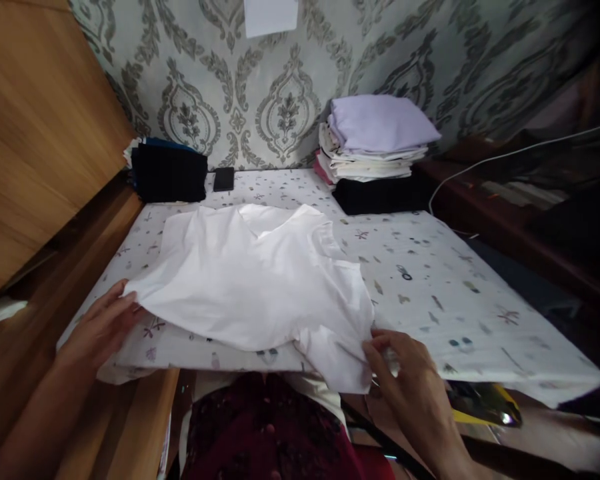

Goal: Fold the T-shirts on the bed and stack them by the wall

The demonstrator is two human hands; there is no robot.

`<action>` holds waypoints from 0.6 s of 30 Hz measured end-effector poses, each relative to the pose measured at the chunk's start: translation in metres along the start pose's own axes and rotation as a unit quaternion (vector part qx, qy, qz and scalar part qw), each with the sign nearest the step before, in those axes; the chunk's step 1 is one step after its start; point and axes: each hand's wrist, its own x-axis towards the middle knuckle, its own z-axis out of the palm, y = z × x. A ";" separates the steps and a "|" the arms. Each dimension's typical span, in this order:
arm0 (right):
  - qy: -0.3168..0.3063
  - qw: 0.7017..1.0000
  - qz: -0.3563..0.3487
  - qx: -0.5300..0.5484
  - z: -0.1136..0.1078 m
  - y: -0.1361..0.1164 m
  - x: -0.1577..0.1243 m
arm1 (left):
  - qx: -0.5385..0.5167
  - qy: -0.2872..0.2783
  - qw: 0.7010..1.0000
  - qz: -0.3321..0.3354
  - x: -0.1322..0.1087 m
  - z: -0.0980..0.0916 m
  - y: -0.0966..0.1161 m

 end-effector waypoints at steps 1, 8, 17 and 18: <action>-0.002 0.998 0.033 0.048 -0.003 -0.007 -0.001 | -0.036 0.000 0.999 0.011 -0.001 0.003 0.003; -0.033 0.854 0.267 0.445 -0.002 -0.037 -0.012 | -0.060 0.042 0.994 -0.075 -0.004 0.028 0.008; -0.170 0.785 0.333 0.494 -0.002 -0.031 -0.033 | -0.001 0.018 0.992 -0.124 -0.016 0.025 -0.010; -0.184 0.783 0.327 0.496 -0.004 -0.032 -0.035 | 0.002 0.013 0.994 -0.106 -0.018 0.024 -0.009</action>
